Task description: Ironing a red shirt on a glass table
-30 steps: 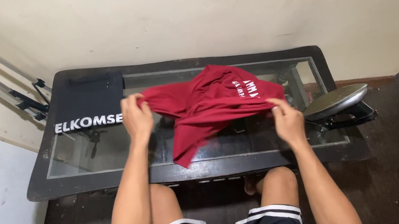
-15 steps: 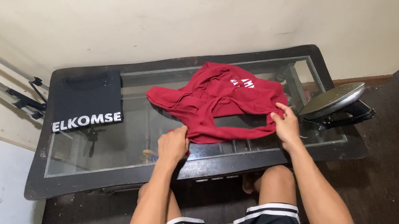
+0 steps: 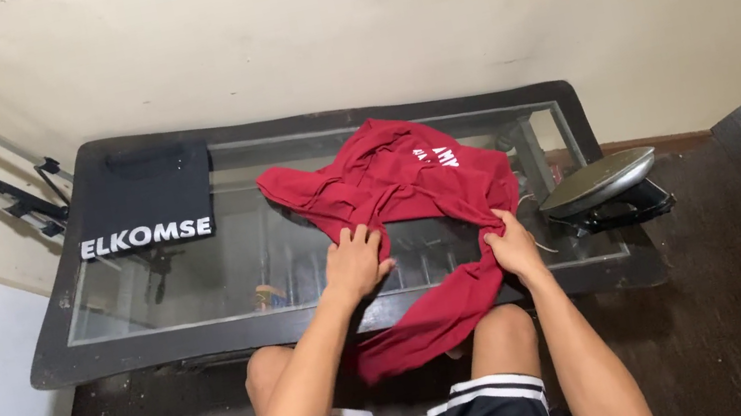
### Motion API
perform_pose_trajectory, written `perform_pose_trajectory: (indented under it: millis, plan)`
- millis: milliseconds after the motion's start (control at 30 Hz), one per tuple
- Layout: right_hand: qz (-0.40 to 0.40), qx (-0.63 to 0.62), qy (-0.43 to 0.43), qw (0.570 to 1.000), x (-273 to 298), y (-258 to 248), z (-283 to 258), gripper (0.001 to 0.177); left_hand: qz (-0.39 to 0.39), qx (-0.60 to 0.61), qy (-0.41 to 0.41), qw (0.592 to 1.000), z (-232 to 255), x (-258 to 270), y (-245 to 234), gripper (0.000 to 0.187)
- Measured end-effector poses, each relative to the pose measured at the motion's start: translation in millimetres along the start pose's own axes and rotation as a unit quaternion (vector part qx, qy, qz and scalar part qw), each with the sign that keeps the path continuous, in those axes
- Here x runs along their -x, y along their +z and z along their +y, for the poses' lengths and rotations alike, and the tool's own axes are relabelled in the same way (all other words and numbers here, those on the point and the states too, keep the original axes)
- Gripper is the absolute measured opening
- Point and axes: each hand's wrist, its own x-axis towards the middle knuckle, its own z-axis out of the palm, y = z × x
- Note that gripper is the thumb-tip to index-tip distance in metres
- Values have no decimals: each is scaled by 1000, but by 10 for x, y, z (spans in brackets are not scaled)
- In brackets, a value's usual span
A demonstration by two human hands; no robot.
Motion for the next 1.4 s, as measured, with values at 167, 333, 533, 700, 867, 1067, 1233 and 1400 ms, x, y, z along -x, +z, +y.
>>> perform_pose_trajectory:
  millis: [167,333,533,700,867,1067,1233,1400]
  plan:
    - [-28,74,-19,997,148,-178,-30,52,32,-55,-8,998,-559,82,198,29]
    - [4,227,-125,966,583,-472,-248,25,-16,-143,-100,985,-1418,635,-107,30]
    - [145,370,-257,881,632,-307,-180,44,-23,-156,-162,974,-1630,1034,-184,35]
    - [46,308,-202,929,702,-343,-100,44,-17,-133,-149,980,-1600,1143,10,32]
    - [-106,355,-207,906,1032,-365,-347,21,-114,-157,-142,971,-1549,1183,-79,32]
    - [-295,365,-157,869,1246,-408,-448,28,-282,-192,-174,924,-1374,1254,-332,42]
    - [-136,338,-177,914,771,-436,-507,29,-140,-67,-156,975,-1038,1109,-554,48]
    - [-127,331,-174,919,633,-420,-365,33,-181,47,-159,969,-910,1018,-529,54]
